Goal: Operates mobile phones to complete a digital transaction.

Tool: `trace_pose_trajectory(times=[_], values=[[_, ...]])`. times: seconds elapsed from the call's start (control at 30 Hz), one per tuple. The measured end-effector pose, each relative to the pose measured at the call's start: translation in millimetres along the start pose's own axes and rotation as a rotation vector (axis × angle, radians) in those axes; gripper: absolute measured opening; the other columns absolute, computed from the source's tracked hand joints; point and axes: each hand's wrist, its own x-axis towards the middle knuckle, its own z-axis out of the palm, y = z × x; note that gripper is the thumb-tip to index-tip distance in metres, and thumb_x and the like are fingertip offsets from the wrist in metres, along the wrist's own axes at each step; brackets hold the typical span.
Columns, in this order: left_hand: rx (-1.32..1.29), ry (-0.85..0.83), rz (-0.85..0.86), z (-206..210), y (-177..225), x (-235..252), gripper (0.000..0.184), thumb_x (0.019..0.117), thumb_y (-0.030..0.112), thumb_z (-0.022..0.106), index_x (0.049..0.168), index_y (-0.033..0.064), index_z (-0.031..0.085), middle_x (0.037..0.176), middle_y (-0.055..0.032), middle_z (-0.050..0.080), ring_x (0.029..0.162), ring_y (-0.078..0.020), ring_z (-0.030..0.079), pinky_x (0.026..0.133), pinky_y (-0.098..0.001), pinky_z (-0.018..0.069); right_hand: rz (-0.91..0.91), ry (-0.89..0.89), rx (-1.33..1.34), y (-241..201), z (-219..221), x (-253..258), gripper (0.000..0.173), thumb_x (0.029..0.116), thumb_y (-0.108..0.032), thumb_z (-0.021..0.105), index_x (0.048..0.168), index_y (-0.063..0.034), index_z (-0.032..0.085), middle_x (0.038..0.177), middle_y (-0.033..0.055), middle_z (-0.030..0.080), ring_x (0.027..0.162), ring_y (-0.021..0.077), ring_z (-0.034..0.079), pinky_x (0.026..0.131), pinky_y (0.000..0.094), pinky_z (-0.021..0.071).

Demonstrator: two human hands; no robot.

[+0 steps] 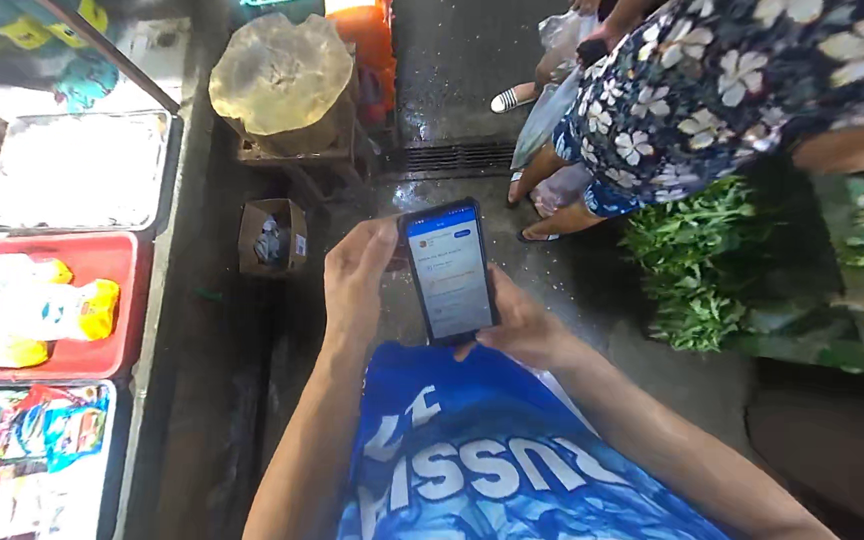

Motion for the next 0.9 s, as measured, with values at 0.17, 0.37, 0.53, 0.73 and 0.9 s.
trace_pose_trajectory(times=[0.17, 0.37, 0.53, 0.73, 0.9], values=[[-0.087, -0.092, 0.039, 0, 0, 101, 0.047, 0.1076, 0.038, 0.044, 0.131, 0.0025, 0.064, 0.117, -0.0082, 0.072, 0.099, -0.0151, 0.070, 0.089, -0.0333, 0.0586, -0.006, -0.030, 0.036, -50, -54, 77, 0.076, 0.0876, -0.012, 0.072, 0.150, -0.0272, 0.031, 0.135, 0.0071, 0.062, 0.114, 0.0295, 0.068, 0.081, 0.0481, 0.0643], [-0.109, -0.169, 0.055, -16, -18, 230, 0.054, 0.1053, 0.042, 0.049, 0.142, 0.0037, 0.058, 0.125, -0.0069, 0.069, 0.103, -0.0126, 0.068, 0.091, -0.0303, 0.0566, -0.030, -0.047, 0.071, -80, -118, 185, 0.075, 0.0890, -0.017, 0.076, 0.149, -0.0291, 0.033, 0.136, 0.0066, 0.062, 0.116, 0.0292, 0.067, 0.083, 0.0481, 0.0638], [-0.170, -0.236, 0.061, -31, -37, 350, 0.055, 0.1051, 0.042, 0.049, 0.144, 0.0039, 0.056, 0.123, -0.0062, 0.069, 0.102, -0.0124, 0.068, 0.091, -0.0315, 0.0569, -0.065, 0.023, 0.060, -101, -161, 279, 0.074, 0.0910, -0.011, 0.071, 0.152, -0.0293, 0.031, 0.137, 0.0064, 0.061, 0.115, 0.0293, 0.067, 0.084, 0.0482, 0.0636], [-0.129, -0.359, 0.027, -47, -20, 457, 0.059, 0.1034, 0.037, 0.054, 0.153, 0.0068, 0.045, 0.133, -0.0083, 0.065, 0.110, -0.0151, 0.067, 0.093, -0.0332, 0.0574, -0.089, 0.040, 0.046, -150, -188, 362, 0.078, 0.0926, -0.013, 0.070, 0.155, -0.0264, 0.025, 0.139, 0.0080, 0.059, 0.114, 0.0292, 0.067, 0.083, 0.0456, 0.0640], [-0.163, -0.408, -0.007, -56, -29, 509, 0.076, 0.0982, 0.031, 0.062, 0.163, 0.0147, 0.025, 0.126, -0.0075, 0.066, 0.103, -0.0143, 0.067, 0.089, -0.0328, 0.0583, -0.039, -0.013, 0.095, -173, -219, 421, 0.078, 0.0922, -0.013, 0.071, 0.154, -0.0274, 0.026, 0.139, 0.0086, 0.058, 0.116, 0.0305, 0.066, 0.084, 0.0477, 0.0636]])
